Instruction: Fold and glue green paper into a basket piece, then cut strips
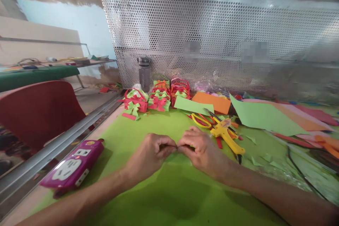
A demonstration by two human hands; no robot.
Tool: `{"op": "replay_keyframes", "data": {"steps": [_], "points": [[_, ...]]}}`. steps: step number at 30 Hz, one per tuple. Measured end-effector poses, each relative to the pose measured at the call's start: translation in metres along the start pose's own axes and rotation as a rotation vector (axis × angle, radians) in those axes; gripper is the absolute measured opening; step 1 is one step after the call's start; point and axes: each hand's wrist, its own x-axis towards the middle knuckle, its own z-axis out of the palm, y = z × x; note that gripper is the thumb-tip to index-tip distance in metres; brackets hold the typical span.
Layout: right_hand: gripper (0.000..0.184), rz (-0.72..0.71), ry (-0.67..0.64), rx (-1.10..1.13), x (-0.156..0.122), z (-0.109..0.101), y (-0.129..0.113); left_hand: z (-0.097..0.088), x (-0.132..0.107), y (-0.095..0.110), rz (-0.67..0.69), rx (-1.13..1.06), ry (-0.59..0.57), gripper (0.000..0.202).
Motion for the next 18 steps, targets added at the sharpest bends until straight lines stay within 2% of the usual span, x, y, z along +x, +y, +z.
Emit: {"op": "replay_keyframes", "data": {"steps": [8, 18], "points": [[0.015, 0.071, 0.014, -0.032, 0.003, -0.010, -0.004, -0.007, -0.005, 0.000, 0.128, 0.148, 0.177, 0.022], [0.015, 0.076, 0.069, -0.006, 0.009, -0.026, -0.001, -0.021, -0.006, -0.010, 0.125, 0.149, 0.248, 0.023]]}}
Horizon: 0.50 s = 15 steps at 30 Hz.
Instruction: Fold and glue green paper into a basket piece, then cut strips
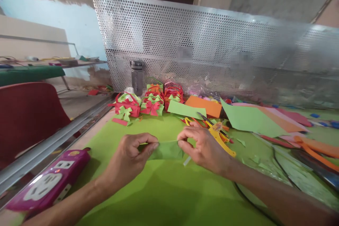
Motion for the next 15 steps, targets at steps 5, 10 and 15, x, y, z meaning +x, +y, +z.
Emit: {"op": "replay_keyframes", "data": {"steps": [5, 10, 15], "points": [[0.015, 0.059, -0.036, 0.113, 0.002, -0.004, 0.004, 0.003, 0.004, -0.006, -0.148, -0.160, -0.064, 0.024], [0.015, 0.219, -0.160, 0.350, 0.005, -0.007, 0.012, 0.006, 0.008, -0.013, -0.297, -0.344, -0.129, 0.029], [0.025, 0.342, -0.288, 0.546, 0.007, -0.010, 0.014, 0.007, 0.008, -0.014, -0.366, -0.444, -0.143, 0.031]]}}
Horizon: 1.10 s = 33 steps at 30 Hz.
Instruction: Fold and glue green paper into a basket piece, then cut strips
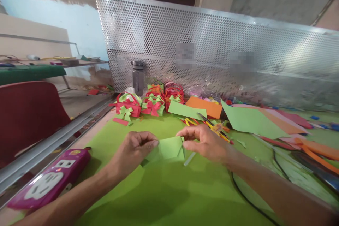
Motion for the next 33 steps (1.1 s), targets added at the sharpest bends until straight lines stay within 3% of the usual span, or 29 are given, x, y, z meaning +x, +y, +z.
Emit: {"op": "replay_keyframes", "data": {"steps": [10, 15, 21, 27, 33], "points": [[0.058, 0.017, -0.124, 0.070, -0.004, 0.005, 0.004, 0.001, 0.000, 0.001, -0.070, -0.147, -0.046, 0.032], [0.046, 0.021, 0.000, 0.068, -0.004, 0.012, 0.003, 0.001, 0.000, 0.000, -0.095, -0.175, -0.057, 0.031], [0.032, -0.052, 0.144, 0.157, -0.001, 0.021, 0.009, 0.000, 0.001, -0.002, -0.011, -0.023, -0.079, 0.029], [0.033, -0.039, 0.143, 0.203, -0.001, 0.020, 0.007, -0.002, 0.002, 0.003, 0.051, 0.084, -0.052, 0.028], [0.023, -0.038, 0.191, 0.269, 0.000, 0.022, 0.006, -0.004, -0.001, 0.006, 0.100, 0.208, -0.018, 0.027]]}}
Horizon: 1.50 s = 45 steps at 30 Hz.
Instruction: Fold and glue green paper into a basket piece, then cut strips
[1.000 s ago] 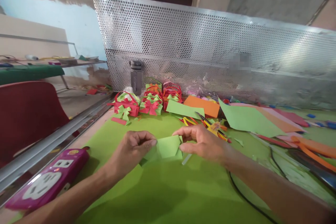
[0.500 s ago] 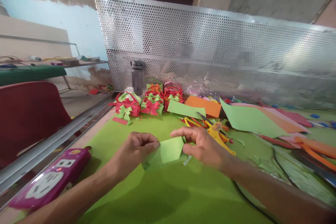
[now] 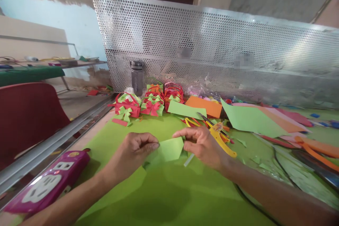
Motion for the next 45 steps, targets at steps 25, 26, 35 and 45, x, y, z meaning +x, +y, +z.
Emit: {"op": "replay_keyframes", "data": {"steps": [25, 26, 35, 45], "points": [[0.033, -0.104, -0.108, -0.308, 0.001, 0.005, 0.020, -0.004, 0.005, -0.007, 0.006, 0.162, -0.171, 0.025], [0.032, -0.131, -0.122, -0.438, 0.000, 0.007, 0.022, -0.002, 0.007, -0.011, 0.014, 0.202, -0.186, 0.024], [0.016, -0.162, -0.173, -0.941, 0.000, 0.009, 0.041, 0.015, -0.002, -0.014, 0.180, 0.501, -0.237, 0.042], [0.009, -0.124, -0.218, -1.090, 0.000, 0.010, 0.042, 0.027, -0.006, -0.016, 0.259, 0.813, -0.311, 0.034]]}}
